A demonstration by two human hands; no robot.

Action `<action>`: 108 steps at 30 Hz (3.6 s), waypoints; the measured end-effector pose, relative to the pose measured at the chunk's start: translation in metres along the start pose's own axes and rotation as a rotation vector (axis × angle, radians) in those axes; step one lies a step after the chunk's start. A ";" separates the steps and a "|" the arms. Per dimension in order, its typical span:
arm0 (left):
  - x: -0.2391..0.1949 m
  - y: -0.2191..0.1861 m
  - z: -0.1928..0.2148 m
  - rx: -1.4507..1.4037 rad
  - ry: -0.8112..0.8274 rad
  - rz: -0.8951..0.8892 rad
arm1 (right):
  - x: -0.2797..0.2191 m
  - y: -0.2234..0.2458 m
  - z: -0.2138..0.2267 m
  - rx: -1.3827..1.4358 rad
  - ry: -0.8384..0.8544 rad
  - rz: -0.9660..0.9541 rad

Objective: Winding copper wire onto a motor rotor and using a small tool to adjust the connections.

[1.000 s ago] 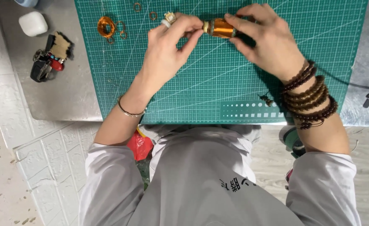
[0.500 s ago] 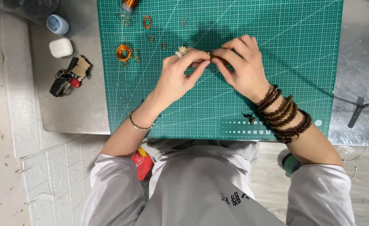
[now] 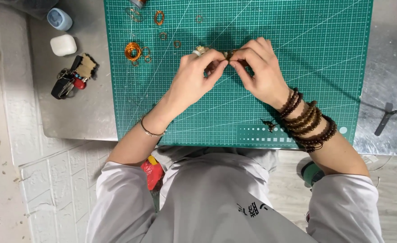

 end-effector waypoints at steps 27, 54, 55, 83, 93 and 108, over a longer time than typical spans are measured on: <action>-0.009 0.015 0.012 -0.222 -0.147 0.058 | -0.010 -0.012 -0.001 0.018 0.005 -0.014; -0.007 0.024 -0.012 -0.017 -0.057 0.022 | -0.009 -0.009 -0.002 0.027 0.042 0.032; -0.007 0.024 -0.011 -0.009 -0.058 0.028 | -0.011 -0.011 -0.003 -0.016 0.037 0.043; -0.008 0.016 -0.012 0.347 -0.076 -0.064 | -0.033 -0.033 0.015 -0.259 0.209 0.023; -0.007 0.016 -0.017 0.437 -0.026 -0.026 | -0.027 -0.027 0.016 -0.214 0.203 0.050; -0.003 0.015 -0.018 0.303 -0.064 -0.064 | -0.021 -0.027 0.015 -0.152 0.230 -0.090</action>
Point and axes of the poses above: each hand's wrist, its own x-axis towards the middle knuckle, its own z-axis out of the back of the hand, y = z × x, the point moved 9 cm from there along x, towards the middle knuckle, and after that the axes turned 5 degrees about y, right-handed, at the moved point
